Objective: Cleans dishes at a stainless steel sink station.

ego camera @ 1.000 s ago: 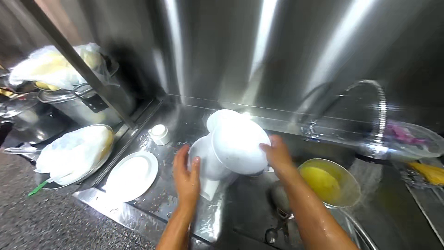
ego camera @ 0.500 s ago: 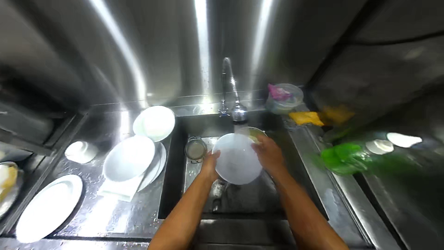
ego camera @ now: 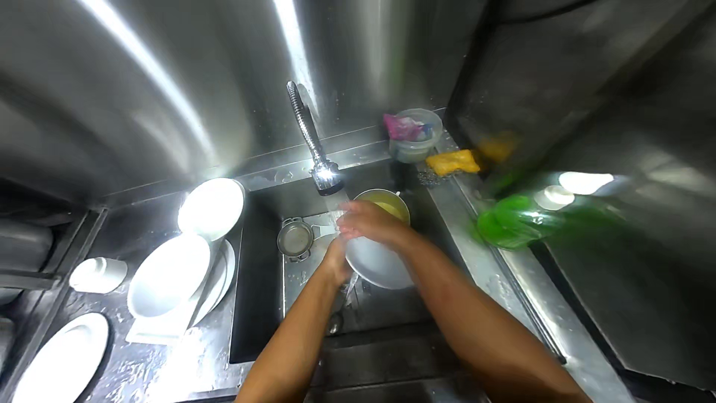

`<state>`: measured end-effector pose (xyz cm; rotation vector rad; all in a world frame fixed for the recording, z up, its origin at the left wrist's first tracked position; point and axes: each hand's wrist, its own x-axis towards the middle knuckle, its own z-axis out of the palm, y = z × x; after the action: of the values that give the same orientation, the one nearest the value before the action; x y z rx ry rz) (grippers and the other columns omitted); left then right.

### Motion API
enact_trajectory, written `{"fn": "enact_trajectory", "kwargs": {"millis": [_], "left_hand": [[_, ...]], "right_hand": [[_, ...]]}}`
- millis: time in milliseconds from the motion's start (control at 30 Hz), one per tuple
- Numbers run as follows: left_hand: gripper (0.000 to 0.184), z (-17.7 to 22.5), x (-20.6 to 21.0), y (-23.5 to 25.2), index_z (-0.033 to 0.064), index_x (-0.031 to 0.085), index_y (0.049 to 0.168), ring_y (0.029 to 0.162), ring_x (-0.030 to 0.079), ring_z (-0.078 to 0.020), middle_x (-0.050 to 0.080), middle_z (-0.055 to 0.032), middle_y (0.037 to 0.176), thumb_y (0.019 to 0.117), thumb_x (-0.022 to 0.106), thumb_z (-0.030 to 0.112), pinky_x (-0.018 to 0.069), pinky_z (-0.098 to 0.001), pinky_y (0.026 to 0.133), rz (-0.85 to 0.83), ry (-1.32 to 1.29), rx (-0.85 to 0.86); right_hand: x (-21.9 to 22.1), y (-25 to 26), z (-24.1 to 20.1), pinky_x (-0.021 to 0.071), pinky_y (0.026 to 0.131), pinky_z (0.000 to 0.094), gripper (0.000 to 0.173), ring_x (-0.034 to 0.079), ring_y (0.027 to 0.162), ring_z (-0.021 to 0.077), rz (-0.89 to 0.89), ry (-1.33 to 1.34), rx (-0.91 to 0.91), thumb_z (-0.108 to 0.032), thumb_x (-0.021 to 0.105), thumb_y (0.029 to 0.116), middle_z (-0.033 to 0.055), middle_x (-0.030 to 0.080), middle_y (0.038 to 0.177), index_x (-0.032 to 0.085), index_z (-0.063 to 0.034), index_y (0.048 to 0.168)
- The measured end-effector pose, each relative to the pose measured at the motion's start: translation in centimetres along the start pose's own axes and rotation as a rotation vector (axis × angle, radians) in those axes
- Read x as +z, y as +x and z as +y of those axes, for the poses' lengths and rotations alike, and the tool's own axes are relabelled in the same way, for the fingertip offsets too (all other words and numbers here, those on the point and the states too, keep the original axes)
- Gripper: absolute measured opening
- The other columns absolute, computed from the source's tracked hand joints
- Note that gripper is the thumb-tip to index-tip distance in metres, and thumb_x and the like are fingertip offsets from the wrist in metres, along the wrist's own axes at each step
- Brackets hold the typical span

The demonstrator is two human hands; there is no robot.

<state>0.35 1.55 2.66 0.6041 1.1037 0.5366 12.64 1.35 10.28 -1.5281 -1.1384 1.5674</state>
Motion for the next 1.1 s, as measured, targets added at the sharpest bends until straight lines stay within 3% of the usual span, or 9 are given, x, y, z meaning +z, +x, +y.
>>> {"fn": "enact_trajectory", "kwargs": {"millis": [100,200,400,500,667,800,867,967,1100], "left_hand": [[0.049,0.9,-0.6,-0.7,0.0102,0.057,0.122,0.076,0.067,-0.0209,0.067,-0.0113,0.094,0.1091,0.032,0.05,0.0561,-0.0355,0.062,-0.005,0.143,-0.155],[0.065,1.9,-1.9,-1.7,0.0088,0.055,0.13,0.082,0.067,-0.0265,0.067,-0.0166,0.102,0.1051,0.029,0.063,0.0572,-0.0397,0.068,-0.047,0.236,-0.273],[0.052,3.4,-3.8,-5.3,0.0068,0.056,0.129,0.085,0.069,-0.0267,0.068,-0.0169,0.103,0.1098,0.03,0.048,0.0577,-0.0395,0.069,0.002,0.309,-0.248],[0.041,4.0,-3.9,-7.0,0.005,0.057,0.125,0.081,0.069,-0.0225,0.069,-0.0152,0.1,0.1116,0.031,0.034,0.0567,-0.0338,0.065,0.087,0.385,-0.151],[0.043,4.1,-4.5,-7.6,0.009,0.039,0.15,0.101,0.066,-0.023,0.064,-0.0171,0.121,0.1082,0.04,0.02,0.0558,-0.0378,0.083,0.129,0.529,0.1],[0.044,2.9,-4.8,-5.7,0.0021,0.047,0.134,0.096,0.065,-0.0243,0.061,-0.0174,0.119,0.0908,0.052,-0.003,0.0559,-0.0418,0.08,0.135,0.58,0.331],[0.042,2.3,-4.3,-4.6,0.0016,0.05,0.129,0.094,0.064,-0.0235,0.061,-0.0171,0.119,0.0889,0.052,-0.011,0.0545,-0.0416,0.078,0.161,0.622,0.428],[0.049,1.6,-3.4,-2.4,0.0018,0.047,0.135,0.102,0.063,-0.0236,0.058,-0.0174,0.13,0.0892,0.053,-0.014,0.0536,-0.0427,0.085,0.117,0.603,0.53],[0.058,0.4,-1.8,0.5,-0.0035,0.041,0.143,0.115,0.061,-0.02,0.061,-0.0191,0.127,0.0883,0.06,-0.008,0.0509,-0.0386,0.099,0.063,0.457,0.673]], "right_hand": [[-0.2,0.8,-0.2,0.0538,0.089,0.0406,0.042,0.066,0.095,0.0249,-0.027,-0.055,0.003,-0.01,0.052,0.1053,0.022,0.065,0.115,0.048,0.0037,0.145],[-0.3,1.2,-0.5,0.0538,0.088,0.0372,0.042,0.066,0.094,0.0216,-0.03,-0.07,0.028,-0.009,0.05,0.1049,0.0203,0.065,0.116,0.047,0.0027,0.145],[-0.3,1.4,0.3,0.0545,0.084,0.0333,0.039,0.066,0.091,0.0186,-0.015,0.033,0.05,-0.005,0.05,0.1045,0.0197,0.064,0.113,0.048,0.0032,0.143],[-0.5,1.5,0.7,0.0542,0.082,0.0354,0.034,0.064,0.088,0.0193,-0.003,-0.012,0.076,-0.007,0.049,0.1053,0.0179,0.063,0.109,0.052,0.0026,0.138],[-0.7,0.9,0.0,0.0543,0.079,0.0373,0.029,0.064,0.088,0.0208,0.043,-0.037,0.072,-0.007,0.05,0.1056,0.0177,0.064,0.108,0.056,0.0012,0.133],[-1.0,0.2,-0.7,0.0551,0.078,0.0327,0.035,0.065,0.086,0.0171,0.054,0.096,0.028,-0.003,0.047,0.1057,0.017,0.065,0.11,0.051,0.0008,0.141],[-1.1,-0.1,-0.9,0.0554,0.079,0.032,0.039,0.066,0.086,0.017,0.067,0.133,-0.012,-0.002,0.046,0.1058,0.0175,0.065,0.11,0.047,0.0014,0.144],[-1.3,-0.4,-1.1,0.0572,0.082,0.0322,0.042,0.069,0.09,0.0188,0.077,0.186,-0.061,0.001,0.045,0.1045,0.0211,0.065,0.115,0.044,0.0035,0.146],[-1.3,-0.5,-1.6,0.057,0.087,0.0327,0.045,0.069,0.096,0.0192,0.044,0.246,-0.089,0.0,0.044,0.1046,0.0214,0.064,0.12,0.04,0.0033,0.149]]}}
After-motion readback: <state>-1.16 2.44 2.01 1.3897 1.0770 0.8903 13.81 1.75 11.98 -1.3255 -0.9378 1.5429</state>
